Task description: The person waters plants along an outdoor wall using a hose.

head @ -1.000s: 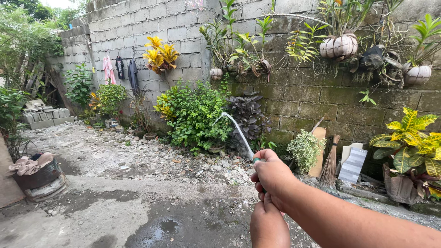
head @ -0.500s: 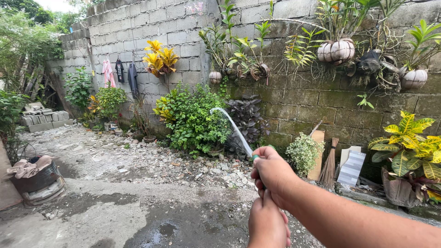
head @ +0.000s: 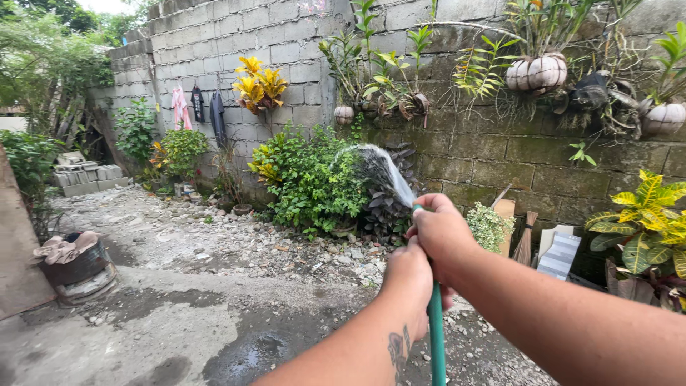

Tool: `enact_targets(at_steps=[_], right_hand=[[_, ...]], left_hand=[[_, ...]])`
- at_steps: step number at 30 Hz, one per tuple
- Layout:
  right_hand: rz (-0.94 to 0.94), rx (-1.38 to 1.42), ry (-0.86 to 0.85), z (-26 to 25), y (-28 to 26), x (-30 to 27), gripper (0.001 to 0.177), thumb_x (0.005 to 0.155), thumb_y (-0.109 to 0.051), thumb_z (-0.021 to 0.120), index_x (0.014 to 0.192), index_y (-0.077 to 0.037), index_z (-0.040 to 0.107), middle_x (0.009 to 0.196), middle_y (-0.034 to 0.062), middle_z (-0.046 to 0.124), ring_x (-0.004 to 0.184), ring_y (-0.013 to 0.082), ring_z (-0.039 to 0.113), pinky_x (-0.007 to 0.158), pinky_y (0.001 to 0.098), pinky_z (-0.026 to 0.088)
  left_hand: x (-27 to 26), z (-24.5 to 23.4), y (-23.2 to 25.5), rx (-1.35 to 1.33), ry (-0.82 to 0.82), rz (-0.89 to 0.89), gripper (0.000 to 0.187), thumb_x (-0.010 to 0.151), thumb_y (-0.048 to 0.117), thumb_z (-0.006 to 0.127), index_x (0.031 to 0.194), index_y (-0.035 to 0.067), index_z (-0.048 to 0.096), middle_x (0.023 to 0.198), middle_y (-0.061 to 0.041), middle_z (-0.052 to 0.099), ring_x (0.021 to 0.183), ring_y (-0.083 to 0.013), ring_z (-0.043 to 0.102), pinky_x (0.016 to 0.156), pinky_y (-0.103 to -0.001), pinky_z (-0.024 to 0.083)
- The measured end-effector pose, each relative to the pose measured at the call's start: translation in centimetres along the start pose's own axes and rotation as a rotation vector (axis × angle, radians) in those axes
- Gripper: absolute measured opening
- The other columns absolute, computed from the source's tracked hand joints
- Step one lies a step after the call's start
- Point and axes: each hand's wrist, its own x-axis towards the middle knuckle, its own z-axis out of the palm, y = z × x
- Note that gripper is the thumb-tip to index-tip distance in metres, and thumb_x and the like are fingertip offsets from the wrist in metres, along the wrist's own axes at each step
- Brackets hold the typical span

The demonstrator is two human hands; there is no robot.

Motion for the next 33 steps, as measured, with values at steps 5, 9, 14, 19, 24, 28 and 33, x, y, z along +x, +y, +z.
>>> enact_targets(at_steps=[5,9,14,19,24,28,33], right_hand=[[-0.014,-0.044,0.018,0.2,-0.7,1.5,0.018,0.101,-0.013,0.051,0.117,-0.015,0.057,0.082,0.0099,0.06,0.074,0.0201,0.056,0.066,0.0379,0.049],[-0.009,0.082,0.032,0.4,-1.9,2.3,0.019,0.101,-0.013,0.051,0.119,-0.016,0.057,0.082,0.0087,0.058,0.069,0.0192,0.051,0.06,0.0358,0.044],[-0.166,0.045,0.112,0.0,-3.3,3.1,0.017,0.101,-0.013,0.053,0.117,-0.013,0.057,0.084,0.0062,0.059,0.071,0.0141,0.056,0.062,0.0318,0.05],[-0.132,0.038,0.147,-0.4,-2.7,3.9,0.015,0.1,-0.013,0.054,0.115,-0.012,0.058,0.085,0.0048,0.06,0.071,0.013,0.057,0.063,0.0315,0.051],[-0.147,0.131,0.183,-1.1,-2.8,3.8,0.015,0.101,-0.014,0.051,0.116,-0.013,0.056,0.081,0.0049,0.058,0.066,0.0119,0.053,0.055,0.0312,0.046],[-0.165,0.163,0.187,-1.6,-3.4,3.0,0.015,0.102,-0.018,0.049,0.115,-0.015,0.057,0.075,0.005,0.057,0.06,0.0128,0.05,0.051,0.0304,0.043],[-0.216,0.16,0.099,-1.9,-3.5,2.9,0.015,0.102,-0.018,0.048,0.114,-0.015,0.057,0.072,0.0045,0.058,0.058,0.0136,0.048,0.051,0.0299,0.042]], left_hand=[[0.5,0.3,0.5,0.103,0.002,-0.091,0.051,0.105,0.059,0.025,0.102,0.016,0.051,0.069,-0.002,0.052,0.056,-0.0146,0.051,0.052,-0.036,0.047],[1.1,0.3,1.4,0.128,-0.046,-0.155,0.065,0.101,0.073,0.024,0.092,0.015,0.052,0.069,-0.001,0.052,0.054,-0.0132,0.048,0.053,-0.037,0.045],[1.3,0.6,1.9,0.192,-0.059,-0.152,0.077,0.094,0.086,0.023,0.08,0.015,0.05,0.064,0.003,0.047,0.052,-0.0128,0.046,0.053,-0.036,0.046],[0.8,1.6,1.8,0.187,-0.014,-0.159,0.075,0.089,0.09,0.022,0.075,0.02,0.045,0.06,0.006,0.039,0.048,-0.0092,0.037,0.051,-0.033,0.038],[1.0,2.1,1.4,0.156,-0.021,-0.153,0.073,0.09,0.089,0.026,0.073,0.02,0.043,0.059,0.008,0.037,0.045,-0.0071,0.033,0.046,-0.029,0.03],[1.5,2.7,1.0,0.158,-0.013,-0.12,0.073,0.09,0.089,0.027,0.073,0.02,0.042,0.058,0.008,0.038,0.044,-0.0073,0.034,0.043,-0.028,0.028],[2.0,3.0,0.3,0.108,0.014,-0.079,0.073,0.091,0.087,0.028,0.072,0.018,0.044,0.056,0.006,0.04,0.042,-0.0081,0.035,0.039,-0.028,0.027]])
